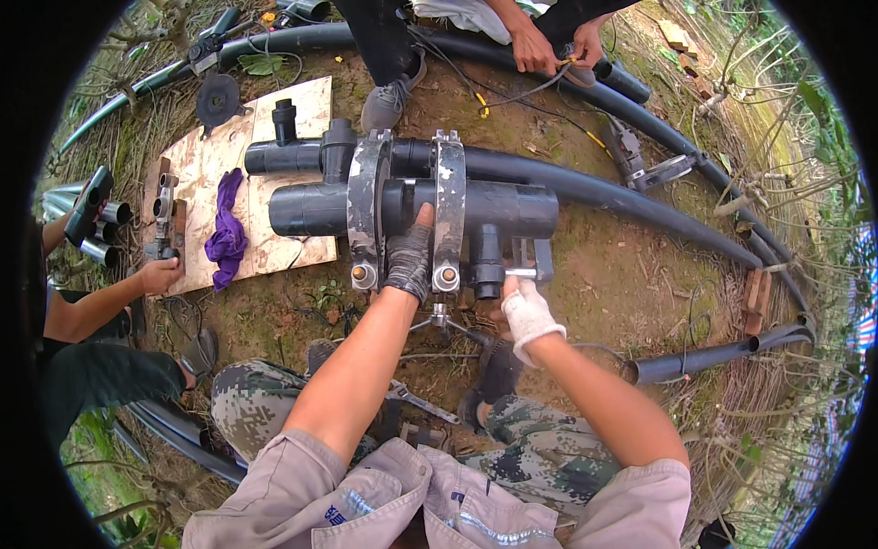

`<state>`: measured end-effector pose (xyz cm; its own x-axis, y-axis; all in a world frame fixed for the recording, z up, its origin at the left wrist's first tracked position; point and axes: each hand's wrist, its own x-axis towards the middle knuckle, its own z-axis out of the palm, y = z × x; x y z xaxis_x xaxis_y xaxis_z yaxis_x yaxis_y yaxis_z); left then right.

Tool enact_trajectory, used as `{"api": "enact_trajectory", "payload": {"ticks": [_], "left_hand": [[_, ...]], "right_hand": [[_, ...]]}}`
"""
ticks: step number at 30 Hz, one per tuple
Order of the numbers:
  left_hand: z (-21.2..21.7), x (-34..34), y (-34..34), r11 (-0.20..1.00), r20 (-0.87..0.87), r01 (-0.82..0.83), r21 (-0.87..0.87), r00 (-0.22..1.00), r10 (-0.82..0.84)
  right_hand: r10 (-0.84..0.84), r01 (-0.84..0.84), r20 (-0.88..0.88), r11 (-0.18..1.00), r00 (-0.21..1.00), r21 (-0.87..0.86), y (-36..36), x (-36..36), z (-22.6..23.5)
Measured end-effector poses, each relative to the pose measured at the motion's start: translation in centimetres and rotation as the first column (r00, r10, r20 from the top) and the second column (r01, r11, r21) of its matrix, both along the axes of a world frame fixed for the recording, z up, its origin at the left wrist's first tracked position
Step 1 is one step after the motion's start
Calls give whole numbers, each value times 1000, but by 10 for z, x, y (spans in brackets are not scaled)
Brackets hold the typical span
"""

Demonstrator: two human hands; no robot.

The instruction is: The person assembles black plastic pipes using a pipe clamp tool and an adjustable wrench. They tighten the clamp around a pipe joint, reposition the tool, and continue securing the connection while another person works nearby.

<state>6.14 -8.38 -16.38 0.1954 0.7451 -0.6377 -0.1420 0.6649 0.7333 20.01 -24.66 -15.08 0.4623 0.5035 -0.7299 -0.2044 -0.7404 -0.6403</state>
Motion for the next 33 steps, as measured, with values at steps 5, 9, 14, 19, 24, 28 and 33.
{"api": "enact_trajectory", "payload": {"ticks": [5, 9, 14, 19, 24, 28, 33], "left_hand": [[-28, 3, -12, 967, -8, -107, 230, 994, 112], [-63, 6, -36, 961, 96, -213, 176, 975, 198], [-62, -14, -86, 916, -212, -122, 382, 953, 216], [7, -34, -154, 768, -184, 45, 639, 978, 96], [95, -85, -189, 718, 65, 360, 596, 869, -490], [112, -101, -188, 514, -52, 501, 696, 749, -660], [147, -160, -147, 143, -314, 579, 803, 614, -724]], "right_hand": [[708, -749, 569, 624, 419, -225, -52, -11, -14], [875, -778, 480, 346, 66, -524, -27, -38, 0], [966, -718, 259, 168, -17, -675, -14, -34, -26], [972, -771, 218, 208, 93, -602, -7, -46, -60], [944, -842, 261, 304, 203, -445, -19, -31, -128], [955, -785, 271, 258, 119, -564, 2, -48, -105], [949, -838, 263, -4, -175, -545, 9, -52, -85]]}}
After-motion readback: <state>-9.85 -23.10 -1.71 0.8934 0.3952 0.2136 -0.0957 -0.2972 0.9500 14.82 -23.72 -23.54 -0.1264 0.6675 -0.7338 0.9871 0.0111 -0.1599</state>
